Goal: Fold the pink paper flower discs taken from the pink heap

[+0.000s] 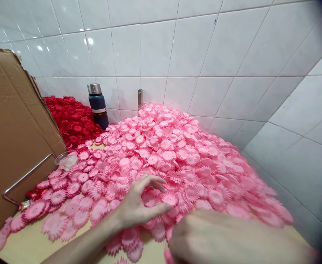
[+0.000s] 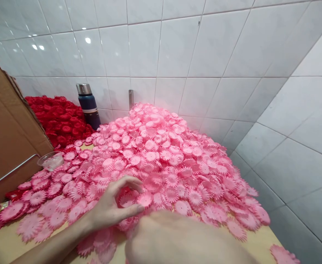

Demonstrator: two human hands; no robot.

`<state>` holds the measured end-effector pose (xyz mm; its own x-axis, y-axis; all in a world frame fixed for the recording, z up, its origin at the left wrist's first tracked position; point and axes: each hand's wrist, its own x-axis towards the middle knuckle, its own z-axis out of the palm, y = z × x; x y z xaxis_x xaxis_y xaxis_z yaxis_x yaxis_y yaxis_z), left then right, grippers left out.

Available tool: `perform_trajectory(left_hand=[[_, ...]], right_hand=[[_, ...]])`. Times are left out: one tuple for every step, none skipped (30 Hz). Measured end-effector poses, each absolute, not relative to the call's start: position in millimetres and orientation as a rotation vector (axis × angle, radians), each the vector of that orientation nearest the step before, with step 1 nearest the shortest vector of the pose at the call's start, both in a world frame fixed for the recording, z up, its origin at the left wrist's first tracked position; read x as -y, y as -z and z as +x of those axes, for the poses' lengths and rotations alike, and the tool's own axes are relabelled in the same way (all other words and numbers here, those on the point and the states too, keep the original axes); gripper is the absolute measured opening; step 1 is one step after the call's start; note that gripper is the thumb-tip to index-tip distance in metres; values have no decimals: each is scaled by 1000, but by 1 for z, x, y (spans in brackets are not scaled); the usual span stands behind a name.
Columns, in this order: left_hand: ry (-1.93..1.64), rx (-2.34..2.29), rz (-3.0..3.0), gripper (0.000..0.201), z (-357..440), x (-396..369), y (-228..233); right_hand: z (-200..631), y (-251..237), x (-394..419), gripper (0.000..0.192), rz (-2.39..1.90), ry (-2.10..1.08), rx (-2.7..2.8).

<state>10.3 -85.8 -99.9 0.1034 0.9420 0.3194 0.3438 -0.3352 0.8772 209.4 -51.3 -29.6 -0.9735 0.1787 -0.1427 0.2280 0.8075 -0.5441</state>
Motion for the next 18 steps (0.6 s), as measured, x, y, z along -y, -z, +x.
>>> perform_trajectory(left_hand=[[-1203,-1205,1792,42,10,87,100],[-1172,-1143,1824,49,9,88,101],[-1136,-1079,1851,55,8,89,102],[-1097,-1021,1875,61,8,90,103],[-1058,-978,1896,65,8,91,104],[-1026,-953,1912,66,8,91,106],[-1008,-950,1921,63,9,91,107],[-1016,-968,1917,60,10,91,108],[-1062,-999,1900,58,10,91,109],[-1139,-1029,1868,55,11,90,110],[-1234,-1049,1820,53,12,89,111],[-1336,-1056,1759,51,13,87,112],[-1434,-1059,1690,51,13,86,113],[-1518,-1057,1623,50,13,85,113],[-1575,-1055,1569,49,14,84,114],[-1611,-1061,1536,48,14,83,113],[-1635,-1075,1526,47,14,82,112],[-1651,-1093,1530,44,14,82,111]], right_hand=[[216,21,44,7,348,901,-2915],[223,13,37,6,388,895,-2941],[227,5,31,6,453,910,-2986],[229,-1,25,7,496,896,-3021],[230,-6,20,8,520,884,-3018],[228,-8,16,11,561,847,-3018],[224,-8,12,15,595,796,-3013],[220,-7,9,19,628,743,-3012],[214,-4,6,22,660,695,-3010],[208,0,4,24,688,664,-3016],[202,4,2,25,696,664,-3019],[196,8,1,24,701,700,-3015],[191,12,0,23,692,759,-3010],[187,15,-1,22,679,834,-3000],[184,17,-2,21,670,915,-2987],[181,19,-2,21,658,993,-2977],[179,20,-2,21,646,1069,-2972],[178,21,-2,21,635,1140,-2970]])
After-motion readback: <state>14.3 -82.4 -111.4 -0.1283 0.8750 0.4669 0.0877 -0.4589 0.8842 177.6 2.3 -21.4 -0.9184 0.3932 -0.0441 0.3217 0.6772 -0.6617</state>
